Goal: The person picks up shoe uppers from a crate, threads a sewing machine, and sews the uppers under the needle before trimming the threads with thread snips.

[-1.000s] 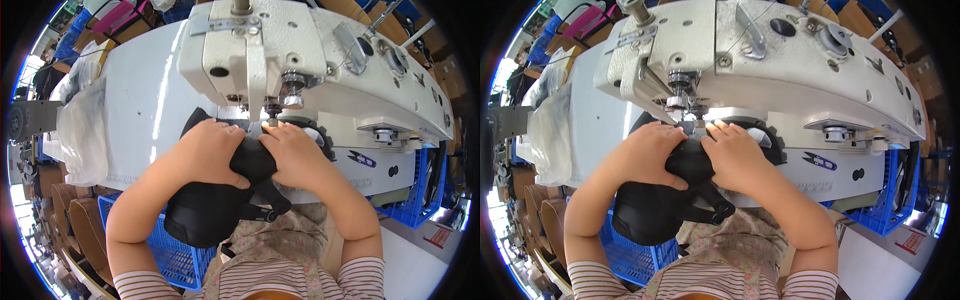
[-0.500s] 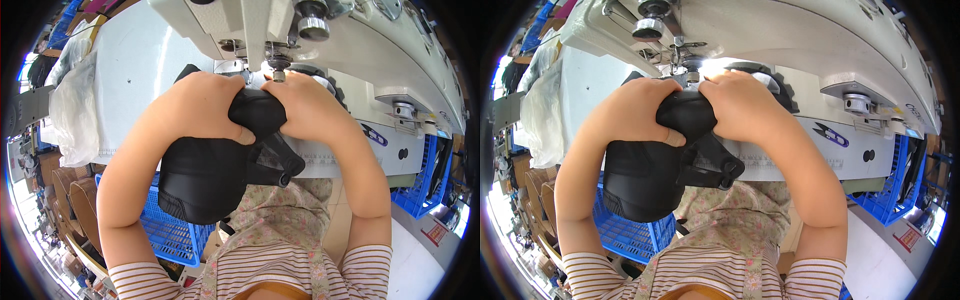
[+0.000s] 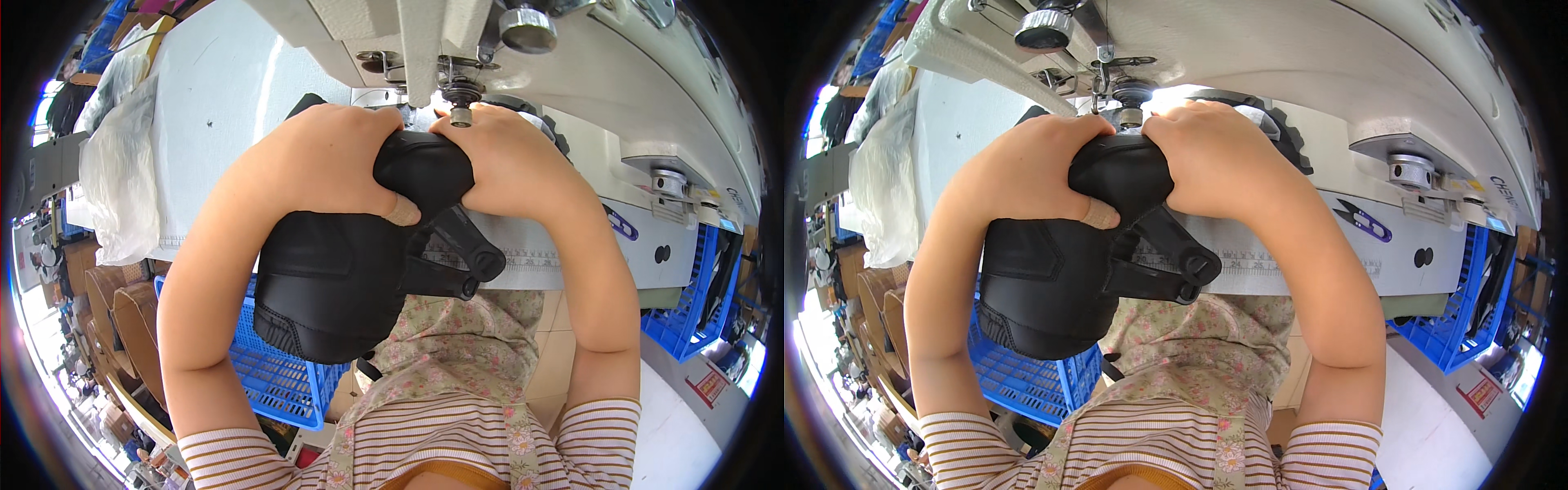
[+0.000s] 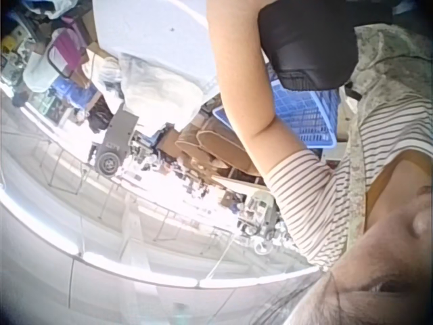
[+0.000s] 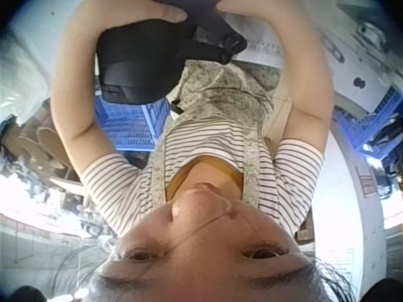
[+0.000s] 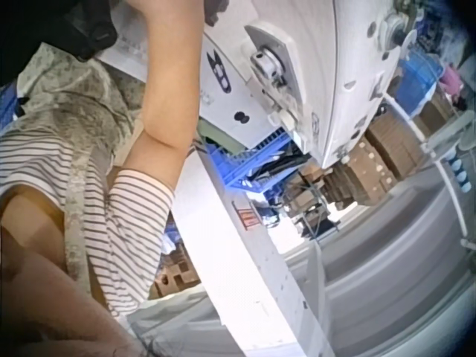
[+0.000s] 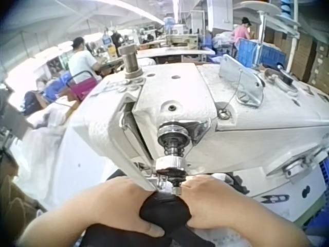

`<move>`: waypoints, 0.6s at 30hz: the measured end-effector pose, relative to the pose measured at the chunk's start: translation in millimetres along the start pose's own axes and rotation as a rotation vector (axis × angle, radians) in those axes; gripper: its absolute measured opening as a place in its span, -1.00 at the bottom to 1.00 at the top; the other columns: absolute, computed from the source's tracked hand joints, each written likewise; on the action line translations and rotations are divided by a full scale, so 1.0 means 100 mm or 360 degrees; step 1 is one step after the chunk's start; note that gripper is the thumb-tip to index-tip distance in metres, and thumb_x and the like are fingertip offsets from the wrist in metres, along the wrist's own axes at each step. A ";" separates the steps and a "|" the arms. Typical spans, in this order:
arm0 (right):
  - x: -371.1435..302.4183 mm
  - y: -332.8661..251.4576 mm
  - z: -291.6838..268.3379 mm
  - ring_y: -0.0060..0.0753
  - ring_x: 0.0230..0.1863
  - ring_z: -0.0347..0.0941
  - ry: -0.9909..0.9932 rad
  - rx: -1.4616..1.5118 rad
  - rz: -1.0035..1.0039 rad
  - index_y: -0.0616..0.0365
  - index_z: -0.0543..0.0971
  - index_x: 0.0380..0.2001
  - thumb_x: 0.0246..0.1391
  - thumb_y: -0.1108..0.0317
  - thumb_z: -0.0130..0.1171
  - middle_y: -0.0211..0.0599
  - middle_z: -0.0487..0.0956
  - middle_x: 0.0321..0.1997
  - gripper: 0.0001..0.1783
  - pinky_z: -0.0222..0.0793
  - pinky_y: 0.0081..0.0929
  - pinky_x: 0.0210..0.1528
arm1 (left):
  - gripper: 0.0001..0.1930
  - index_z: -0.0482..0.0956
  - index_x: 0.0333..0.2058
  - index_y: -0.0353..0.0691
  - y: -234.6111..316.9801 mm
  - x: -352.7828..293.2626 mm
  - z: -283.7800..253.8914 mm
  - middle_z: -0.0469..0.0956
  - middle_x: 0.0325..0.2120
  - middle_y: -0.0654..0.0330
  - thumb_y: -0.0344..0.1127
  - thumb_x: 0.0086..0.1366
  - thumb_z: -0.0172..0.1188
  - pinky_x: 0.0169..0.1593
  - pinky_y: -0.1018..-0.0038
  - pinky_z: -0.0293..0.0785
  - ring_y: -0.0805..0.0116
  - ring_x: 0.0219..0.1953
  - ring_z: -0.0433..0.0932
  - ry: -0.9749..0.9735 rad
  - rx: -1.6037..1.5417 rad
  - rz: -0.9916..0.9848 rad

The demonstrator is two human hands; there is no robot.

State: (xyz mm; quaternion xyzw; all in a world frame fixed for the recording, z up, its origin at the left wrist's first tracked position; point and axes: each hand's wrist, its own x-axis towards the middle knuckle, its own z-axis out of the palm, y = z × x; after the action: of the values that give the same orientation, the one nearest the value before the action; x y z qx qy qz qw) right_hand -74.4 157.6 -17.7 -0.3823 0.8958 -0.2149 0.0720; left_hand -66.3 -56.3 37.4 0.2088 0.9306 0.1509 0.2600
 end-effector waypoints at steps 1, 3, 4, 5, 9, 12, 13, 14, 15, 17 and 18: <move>0.01 -0.02 -0.01 -0.02 -0.20 0.51 0.0029 -0.0016 -0.0001 0.21 0.53 -0.39 -0.43 0.46 0.28 -0.11 0.57 -0.36 -0.64 0.42 -0.22 -0.08 | -0.28 0.55 -0.09 -0.27 -0.01 0.00 0.01 0.61 -0.32 -0.06 0.01 -0.27 0.47 -0.08 0.21 0.46 -0.05 -0.20 0.58 0.0002 0.0023 -0.0005; 0.01 -0.06 -0.05 -0.01 -0.20 0.51 0.0025 -0.0051 0.0035 0.21 0.53 -0.39 -0.43 0.46 0.28 -0.11 0.57 -0.37 -0.65 0.42 -0.22 -0.08 | -0.27 0.55 -0.09 -0.27 -0.01 0.00 0.00 0.61 -0.32 -0.06 0.01 -0.27 0.47 -0.08 0.20 0.46 -0.05 -0.20 0.58 0.0014 0.0011 -0.0015; 0.01 -0.07 -0.06 -0.01 -0.20 0.51 0.0025 -0.0088 0.0069 0.21 0.52 -0.39 -0.43 0.46 0.28 -0.11 0.57 -0.37 -0.65 0.42 -0.22 -0.08 | -0.27 0.55 -0.08 -0.27 -0.01 0.00 -0.01 0.61 -0.32 -0.06 0.01 -0.27 0.47 -0.08 0.20 0.46 -0.06 -0.20 0.58 0.0029 0.0002 -0.0025; 0.01 -0.06 -0.06 -0.01 -0.20 0.51 0.0021 -0.0090 0.0074 0.21 0.52 -0.39 -0.43 0.46 0.28 -0.11 0.57 -0.37 -0.65 0.42 -0.22 -0.08 | -0.27 0.55 -0.08 -0.27 0.00 0.01 -0.02 0.61 -0.32 -0.06 0.01 -0.27 0.47 -0.08 0.20 0.46 -0.06 -0.20 0.58 0.0027 -0.0002 -0.0021; 0.05 0.04 -0.01 0.00 -0.19 0.50 0.0020 -0.0029 0.0010 0.22 0.51 -0.38 -0.44 0.48 0.27 -0.10 0.57 -0.34 -0.63 0.42 -0.21 -0.09 | -0.25 0.54 -0.07 -0.27 -0.02 0.03 0.00 0.61 -0.30 -0.08 0.03 -0.27 0.47 -0.09 0.20 0.47 -0.06 -0.18 0.57 0.0038 0.0019 -0.0015; 0.07 0.01 -0.08 0.00 -0.18 0.50 -0.0028 -0.0022 0.0035 0.22 0.50 -0.36 -0.44 0.48 0.26 -0.10 0.56 -0.32 -0.61 0.42 -0.20 -0.09 | -0.25 0.55 -0.08 -0.28 -0.04 0.04 0.01 0.60 -0.28 -0.08 0.04 -0.28 0.47 -0.09 0.21 0.46 -0.06 -0.17 0.56 0.0085 0.0028 -0.0012; 0.07 -0.01 -0.10 0.00 -0.18 0.49 -0.0079 -0.0022 0.0092 0.23 0.50 -0.35 -0.44 0.49 0.26 -0.10 0.55 -0.31 -0.60 0.42 -0.20 -0.09 | -0.25 0.55 -0.09 -0.28 -0.04 0.04 0.00 0.60 -0.27 -0.08 0.04 -0.28 0.47 -0.09 0.21 0.46 -0.06 -0.16 0.56 0.0100 0.0032 -0.0019; 0.06 0.00 -0.10 0.00 -0.18 0.49 -0.0078 -0.0024 0.0092 0.23 0.50 -0.35 -0.44 0.49 0.26 -0.10 0.55 -0.31 -0.60 0.42 -0.20 -0.09 | -0.25 0.55 -0.09 -0.28 -0.02 0.04 -0.01 0.60 -0.27 -0.08 0.04 -0.28 0.47 -0.09 0.21 0.46 -0.06 -0.16 0.56 0.0102 0.0033 -0.0018; 0.05 0.02 -0.10 0.00 -0.18 0.49 -0.0070 -0.0030 0.0068 0.23 0.49 -0.34 -0.44 0.49 0.25 -0.11 0.55 -0.31 -0.60 0.43 -0.20 -0.10 | -0.25 0.56 -0.10 -0.29 0.01 0.04 -0.02 0.59 -0.27 -0.08 0.04 -0.28 0.47 -0.09 0.21 0.46 -0.06 -0.16 0.56 0.0094 0.0034 -0.0033; 0.05 0.03 -0.10 0.00 -0.17 0.49 -0.0061 -0.0043 0.0042 0.23 0.49 -0.34 -0.44 0.49 0.25 -0.12 0.54 -0.31 -0.59 0.43 -0.20 -0.10 | -0.25 0.56 -0.10 -0.30 0.01 0.03 -0.02 0.59 -0.27 -0.08 0.04 -0.29 0.47 -0.09 0.21 0.46 -0.06 -0.16 0.56 0.0093 0.0035 -0.0047; 0.06 0.01 -0.10 0.00 -0.17 0.49 -0.0072 -0.0038 0.0054 0.23 0.49 -0.34 -0.43 0.48 0.25 -0.12 0.54 -0.31 -0.59 0.43 -0.20 -0.10 | -0.25 0.56 -0.10 -0.30 -0.01 0.03 0.00 0.58 -0.28 -0.08 0.04 -0.29 0.48 -0.09 0.21 0.46 -0.06 -0.17 0.56 0.0097 0.0045 -0.0031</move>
State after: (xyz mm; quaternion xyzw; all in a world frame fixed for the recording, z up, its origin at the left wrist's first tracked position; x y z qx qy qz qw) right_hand -81.6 157.4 -9.2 -0.3727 0.9028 -0.1942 0.0912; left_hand -68.8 -56.0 35.9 0.1988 0.9421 0.1415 0.2300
